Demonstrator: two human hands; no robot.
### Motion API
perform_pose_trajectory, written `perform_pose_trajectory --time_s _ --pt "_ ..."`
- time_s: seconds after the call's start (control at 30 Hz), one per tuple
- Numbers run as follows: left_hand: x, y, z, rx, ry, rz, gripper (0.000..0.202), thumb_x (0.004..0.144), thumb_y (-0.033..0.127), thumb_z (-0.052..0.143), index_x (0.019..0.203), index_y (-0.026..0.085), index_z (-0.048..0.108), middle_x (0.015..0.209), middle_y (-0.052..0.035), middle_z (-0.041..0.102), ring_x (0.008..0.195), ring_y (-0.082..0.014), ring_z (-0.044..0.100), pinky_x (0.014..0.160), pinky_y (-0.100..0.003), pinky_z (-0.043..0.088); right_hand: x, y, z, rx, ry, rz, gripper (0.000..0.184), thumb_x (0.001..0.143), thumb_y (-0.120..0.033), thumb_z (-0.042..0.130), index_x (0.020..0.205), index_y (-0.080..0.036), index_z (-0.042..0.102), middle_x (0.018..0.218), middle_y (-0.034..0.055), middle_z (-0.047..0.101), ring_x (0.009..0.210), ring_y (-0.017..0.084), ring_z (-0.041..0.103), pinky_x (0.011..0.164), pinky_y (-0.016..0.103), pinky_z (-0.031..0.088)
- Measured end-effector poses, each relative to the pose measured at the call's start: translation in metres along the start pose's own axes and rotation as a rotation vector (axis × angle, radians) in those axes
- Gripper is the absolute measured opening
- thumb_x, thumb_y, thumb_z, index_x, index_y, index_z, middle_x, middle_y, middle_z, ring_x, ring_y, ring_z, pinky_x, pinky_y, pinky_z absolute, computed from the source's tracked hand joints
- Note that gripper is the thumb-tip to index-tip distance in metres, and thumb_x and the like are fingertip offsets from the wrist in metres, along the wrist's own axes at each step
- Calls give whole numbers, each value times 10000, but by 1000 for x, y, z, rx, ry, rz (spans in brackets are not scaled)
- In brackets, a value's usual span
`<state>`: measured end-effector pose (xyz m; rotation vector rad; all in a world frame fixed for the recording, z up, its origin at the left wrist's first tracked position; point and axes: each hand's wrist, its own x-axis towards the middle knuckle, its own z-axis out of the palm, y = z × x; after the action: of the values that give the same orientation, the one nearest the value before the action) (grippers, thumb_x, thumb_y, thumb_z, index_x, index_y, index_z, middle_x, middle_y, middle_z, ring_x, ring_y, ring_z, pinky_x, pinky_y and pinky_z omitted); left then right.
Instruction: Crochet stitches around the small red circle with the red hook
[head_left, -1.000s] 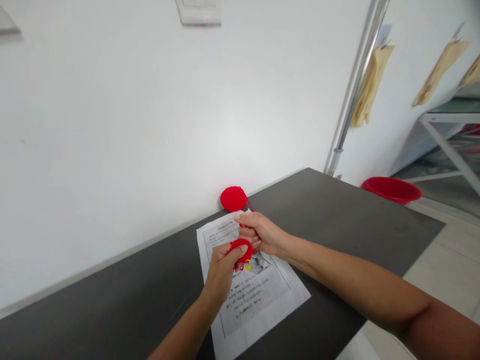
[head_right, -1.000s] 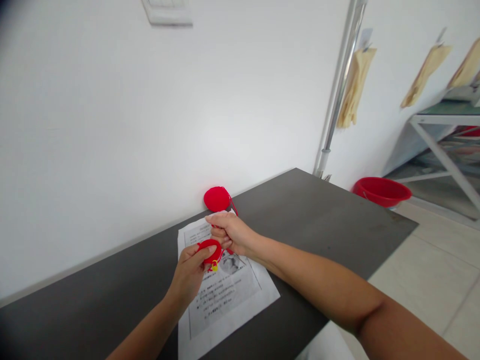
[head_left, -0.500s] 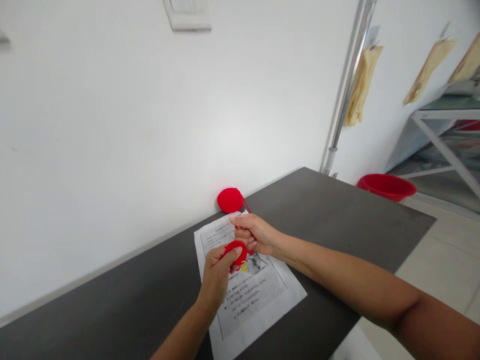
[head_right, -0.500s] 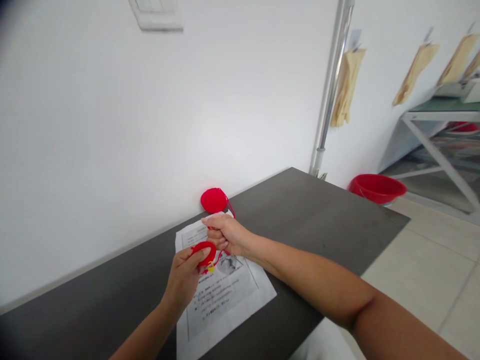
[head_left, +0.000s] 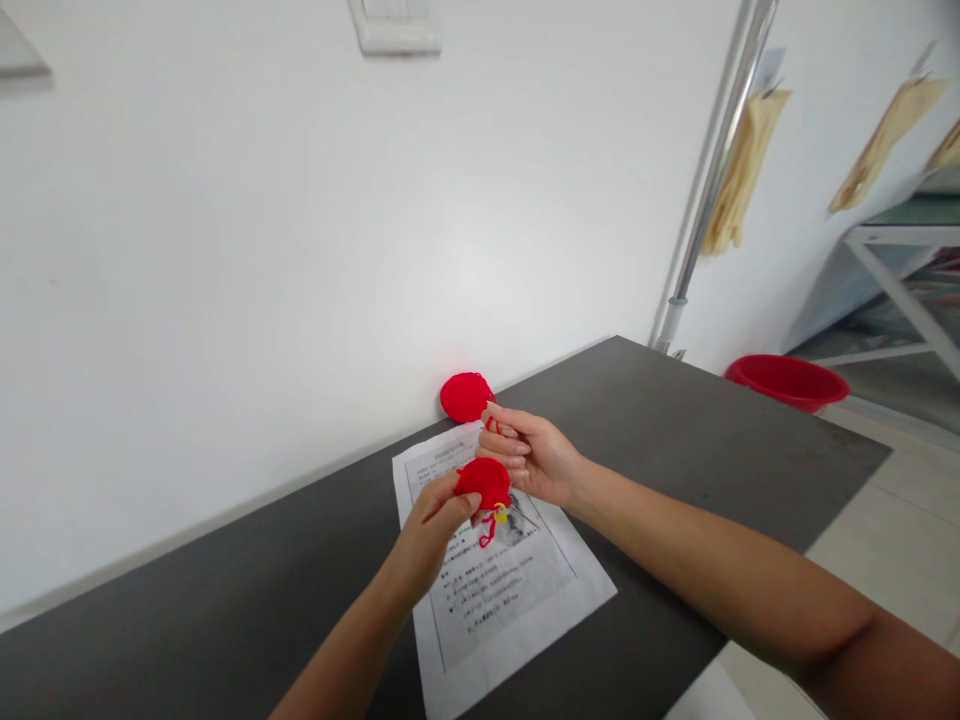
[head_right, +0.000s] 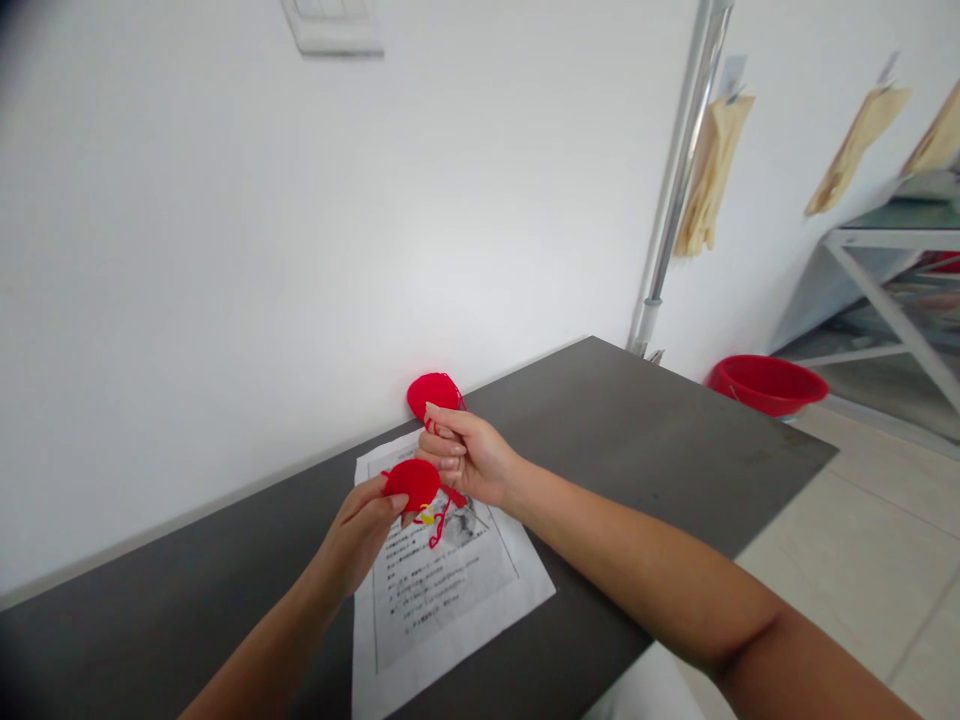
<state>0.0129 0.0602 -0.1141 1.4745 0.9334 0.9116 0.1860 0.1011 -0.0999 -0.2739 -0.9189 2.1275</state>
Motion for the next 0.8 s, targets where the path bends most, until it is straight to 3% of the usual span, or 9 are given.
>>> perform_pose_trajectory --time_s 0.33,0.57,0.73,0.8 --pt "-3 14 3 26 -59 47 185 766 272 555 616 206 470 643 25 455 635 -147 375 608 -292 299 -2 5 6 9 41 -58 616 827 -419 746 503 -197 272 442 -96 256 412 46 206 381 149 246" --pt "-2 14 5 47 -19 38 194 749 315 554 602 200 502 624 14 461 619 -149 389 592 -292 317 -3 8 11 -14 82 -104 566 819 -412 749 535 -201 307 436 -100 275 408 48 214 391 167 236" --pt "-1 17 10 55 -2 -70 250 780 386 640 652 177 589 625 13 516 615 -143 433 626 -297 354 -3 12 15 -52 98 -142 546 803 -420 754 519 -197 343 415 -92 315 409 48 273 405 176 260" --pt "-1 17 13 71 0 -110 282 783 405 636 628 178 570 601 20 489 598 -135 409 619 -298 340 -4 12 15 -74 98 -130 532 802 -414 761 527 -200 358 407 -99 310 397 44 242 376 174 214"
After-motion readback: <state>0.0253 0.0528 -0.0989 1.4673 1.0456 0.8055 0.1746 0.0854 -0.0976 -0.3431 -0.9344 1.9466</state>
